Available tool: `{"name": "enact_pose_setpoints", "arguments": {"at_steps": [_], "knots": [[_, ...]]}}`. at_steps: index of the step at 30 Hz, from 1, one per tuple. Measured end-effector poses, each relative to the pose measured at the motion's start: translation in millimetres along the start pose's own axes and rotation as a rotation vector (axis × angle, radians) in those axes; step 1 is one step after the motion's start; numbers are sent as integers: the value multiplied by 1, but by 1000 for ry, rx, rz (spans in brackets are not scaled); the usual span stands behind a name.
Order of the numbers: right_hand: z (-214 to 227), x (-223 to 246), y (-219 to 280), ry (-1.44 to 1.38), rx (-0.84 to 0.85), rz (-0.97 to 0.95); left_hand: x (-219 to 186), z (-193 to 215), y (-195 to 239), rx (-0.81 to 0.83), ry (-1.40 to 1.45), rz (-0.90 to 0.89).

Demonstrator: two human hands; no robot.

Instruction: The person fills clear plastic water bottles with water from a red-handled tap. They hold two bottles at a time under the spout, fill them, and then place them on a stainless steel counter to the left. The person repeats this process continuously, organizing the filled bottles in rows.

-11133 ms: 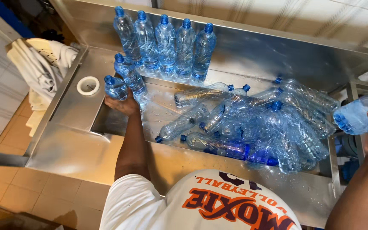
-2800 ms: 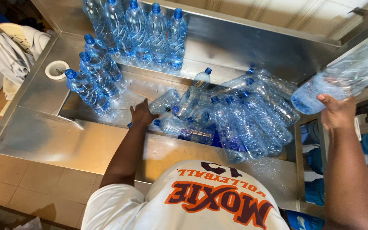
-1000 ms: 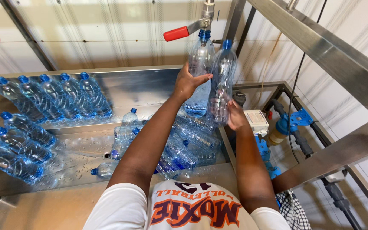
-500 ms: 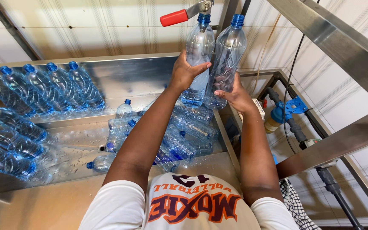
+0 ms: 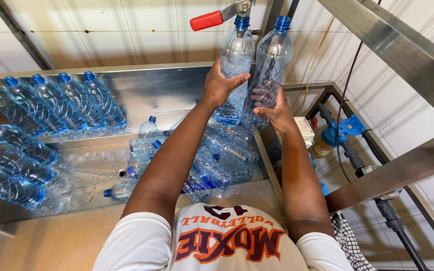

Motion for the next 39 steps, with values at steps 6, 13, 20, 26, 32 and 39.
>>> {"name": "enact_pose_setpoints", "arguments": {"at_steps": [6,13,20,26,32,39], "knots": [[-6,6,0,19,9,-10,-5,2,1,4,20,-8],[-2,8,3,134,-9,-63,0,3,3,-3,35,-11],[-4,3,1,101,-20,-56,-4,-1,1,-7,17,-10],[3,-1,2,83,-14,-51,0,0,0,-8,0,12],[-1,-2,1,32,-15,-32,0,1,0,-10,-4,4],[11,19,-2,139,-58,-2,2,0,2,-11,-3,-7]]}}
Point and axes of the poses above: each hand's wrist, its own y-axis away from the middle knuckle, its own z-axis out of the back of the hand, x = y × z, the point moved 10 cm from there along -y, towards the middle knuckle, and after that the axes turned 11 degrees about x, right-handed, at the moved point
